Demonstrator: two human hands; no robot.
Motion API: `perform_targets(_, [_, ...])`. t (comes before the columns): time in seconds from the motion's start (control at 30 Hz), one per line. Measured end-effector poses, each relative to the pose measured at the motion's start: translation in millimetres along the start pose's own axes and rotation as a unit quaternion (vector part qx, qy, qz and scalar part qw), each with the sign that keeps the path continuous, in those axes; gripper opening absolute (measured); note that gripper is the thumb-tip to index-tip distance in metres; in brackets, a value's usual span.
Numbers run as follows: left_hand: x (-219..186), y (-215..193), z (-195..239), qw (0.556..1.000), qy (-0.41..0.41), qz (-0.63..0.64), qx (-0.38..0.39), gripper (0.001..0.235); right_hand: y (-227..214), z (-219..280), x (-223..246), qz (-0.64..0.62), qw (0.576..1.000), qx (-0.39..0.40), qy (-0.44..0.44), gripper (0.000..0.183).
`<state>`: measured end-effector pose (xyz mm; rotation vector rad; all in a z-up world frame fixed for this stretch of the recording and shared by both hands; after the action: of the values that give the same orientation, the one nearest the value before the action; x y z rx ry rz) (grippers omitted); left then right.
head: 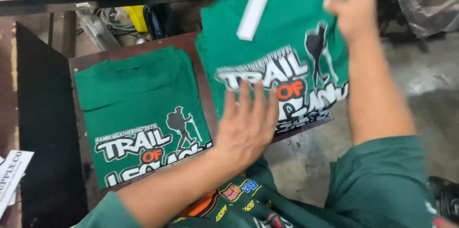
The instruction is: Attaching paper brand tags to green t-shirts using plastic fasteners and stacking the finished items.
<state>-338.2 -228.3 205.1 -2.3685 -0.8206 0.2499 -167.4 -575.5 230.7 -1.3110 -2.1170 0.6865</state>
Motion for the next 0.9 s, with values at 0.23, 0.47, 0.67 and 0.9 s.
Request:
perform_targets(0.23, [-4, 97, 45, 0.983, -0.029, 0.071, 0.167, 0.055, 72, 116, -77, -0.255, 0.894, 0.085, 0.36, 0.067])
perform_targets(0.47, [148, 144, 4, 0.759, -0.572, 0.285, 0.119, 0.058, 71, 125, -73, -0.298, 0.871, 0.093, 0.38, 0.067])
perform_targets(0.67, [123, 147, 22, 0.743, -0.573, 0.27, 0.215, 0.052, 64, 120, -59, -0.3, 0.878, 0.098, 0.361, 0.062])
perform_targets(0.9, [92, 144, 57, 0.735, -0.562, 0.322, 0.2, 0.041, 52, 92, -19, -0.198, 0.897, 0.17, 0.357, 0.061])
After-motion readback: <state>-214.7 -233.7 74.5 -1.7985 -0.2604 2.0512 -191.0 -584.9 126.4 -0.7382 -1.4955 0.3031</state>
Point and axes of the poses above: each hand's wrist, its own z-axis away from the middle knuckle, its own y-axis out of the palm, x = y × z, the point moved 4 cm from there along -z, towards the middle knuckle, and after that the axes turned 7 degrees about z, right-handed, at the moved point
